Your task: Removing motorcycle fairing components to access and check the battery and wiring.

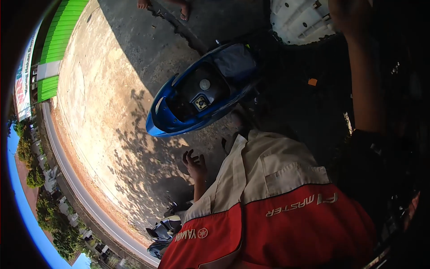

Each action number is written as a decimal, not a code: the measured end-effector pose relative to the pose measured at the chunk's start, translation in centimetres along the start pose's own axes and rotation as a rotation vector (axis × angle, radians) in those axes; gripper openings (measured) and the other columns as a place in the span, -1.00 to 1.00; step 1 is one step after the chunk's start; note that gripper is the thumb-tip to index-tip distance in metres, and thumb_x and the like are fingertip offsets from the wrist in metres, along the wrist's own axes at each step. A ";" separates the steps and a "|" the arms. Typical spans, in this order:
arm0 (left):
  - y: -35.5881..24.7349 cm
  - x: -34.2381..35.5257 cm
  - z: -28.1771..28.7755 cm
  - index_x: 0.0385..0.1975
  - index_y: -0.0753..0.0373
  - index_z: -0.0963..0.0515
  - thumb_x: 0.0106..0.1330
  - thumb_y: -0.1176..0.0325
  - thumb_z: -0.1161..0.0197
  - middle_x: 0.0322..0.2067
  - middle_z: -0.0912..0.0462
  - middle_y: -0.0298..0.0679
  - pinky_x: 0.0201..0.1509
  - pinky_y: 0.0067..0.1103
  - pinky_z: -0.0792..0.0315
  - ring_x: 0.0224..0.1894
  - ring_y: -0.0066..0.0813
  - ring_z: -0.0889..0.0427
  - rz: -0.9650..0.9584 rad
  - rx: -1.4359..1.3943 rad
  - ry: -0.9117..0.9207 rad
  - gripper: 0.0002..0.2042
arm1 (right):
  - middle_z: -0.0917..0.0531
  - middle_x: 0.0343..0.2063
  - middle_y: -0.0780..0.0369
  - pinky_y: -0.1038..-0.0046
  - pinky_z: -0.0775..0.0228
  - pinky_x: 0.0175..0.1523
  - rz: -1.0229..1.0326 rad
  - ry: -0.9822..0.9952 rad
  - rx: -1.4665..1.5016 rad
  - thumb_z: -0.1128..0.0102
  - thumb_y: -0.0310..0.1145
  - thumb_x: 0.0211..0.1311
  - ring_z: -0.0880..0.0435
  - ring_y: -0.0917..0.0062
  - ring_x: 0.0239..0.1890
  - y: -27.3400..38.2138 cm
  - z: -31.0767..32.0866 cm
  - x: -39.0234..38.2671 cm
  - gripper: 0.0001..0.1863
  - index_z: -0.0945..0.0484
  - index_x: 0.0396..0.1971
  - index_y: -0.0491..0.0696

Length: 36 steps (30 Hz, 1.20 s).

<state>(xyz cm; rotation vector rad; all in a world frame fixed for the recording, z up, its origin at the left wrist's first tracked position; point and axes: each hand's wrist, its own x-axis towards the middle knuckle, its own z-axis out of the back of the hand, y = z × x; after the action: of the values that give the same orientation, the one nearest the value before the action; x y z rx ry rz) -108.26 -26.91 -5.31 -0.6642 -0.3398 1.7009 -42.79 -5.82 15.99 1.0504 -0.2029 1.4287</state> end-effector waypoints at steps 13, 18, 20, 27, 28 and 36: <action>2.5 -2.2 3.6 0.20 0.26 -0.43 0.33 0.47 -0.33 0.22 -0.30 -0.08 -0.17 -0.51 -0.65 -0.11 -0.30 -0.69 0.343 -0.037 -0.071 -0.56 | -0.70 -0.30 0.08 0.18 -0.66 0.00 -1.842 -0.592 1.416 0.01 -0.31 0.49 -0.72 0.22 -0.18 -5.8 -37.3 -30.6 -0.72 -0.57 -0.13 -0.23; 4.9 1.4 4.1 0.22 0.20 -0.44 0.30 0.45 -0.35 0.30 -0.26 -0.07 -0.17 -0.53 -0.66 -0.12 -0.33 -0.72 0.289 -0.046 0.050 -0.53 | -0.63 -0.43 0.19 0.38 -0.58 -0.20 -1.885 -0.882 1.451 -0.07 -0.06 0.49 -0.65 0.36 -0.37 -6.8 -38.7 -28.4 -0.61 -0.58 -0.21 -0.13; 5.7 3.7 5.2 0.23 0.21 -0.43 0.32 0.47 -0.33 0.30 -0.28 -0.07 -0.14 -0.52 -0.68 -0.10 -0.31 -0.73 0.253 -0.023 0.030 -0.53 | -0.59 -0.47 0.26 0.42 -0.50 -0.22 -1.961 -0.846 1.300 -0.08 0.04 0.45 -0.58 0.45 -0.42 -5.5 -39.7 -27.7 -0.58 -0.58 -0.24 -0.06; 7.6 9.5 7.3 0.22 0.24 -0.45 0.33 0.46 -0.33 0.22 -0.36 -0.14 -0.12 -0.52 -0.64 -0.10 -0.38 -0.70 0.315 -0.097 -0.037 -0.55 | -0.38 -0.62 0.44 0.54 -0.16 -0.24 -2.005 -0.817 0.843 -0.09 0.30 0.34 -0.33 0.65 -0.56 -2.8 -40.9 -26.4 -0.48 -0.53 -0.32 0.10; 7.8 9.9 7.2 0.22 0.24 -0.45 0.33 0.46 -0.32 0.22 -0.35 -0.14 -0.11 -0.53 -0.64 -0.10 -0.39 -0.69 0.351 -0.128 -0.029 -0.55 | -0.38 -0.60 0.45 0.54 -0.15 -0.24 -1.966 -0.824 0.838 -0.08 0.31 0.34 -0.32 0.66 -0.56 -2.7 -41.0 -26.3 -0.48 -0.52 -0.31 0.10; 7.2 11.0 6.5 0.20 0.22 -0.47 0.38 0.41 -0.32 0.29 -0.32 -0.14 -0.14 -0.55 -0.64 -0.06 -0.42 -0.70 0.346 -0.099 0.111 -0.60 | -0.39 -0.53 0.43 0.50 -0.11 -0.18 -1.967 -0.799 0.758 -0.05 0.37 0.33 -0.33 0.66 -0.52 -1.9 -41.7 -26.7 -0.38 -0.49 -0.16 0.04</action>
<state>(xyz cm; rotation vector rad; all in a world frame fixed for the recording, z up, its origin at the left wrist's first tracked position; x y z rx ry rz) -119.15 -17.26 -6.84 -0.9279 -0.2409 1.9740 -65.86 4.42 -26.70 1.5263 0.7238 -0.8058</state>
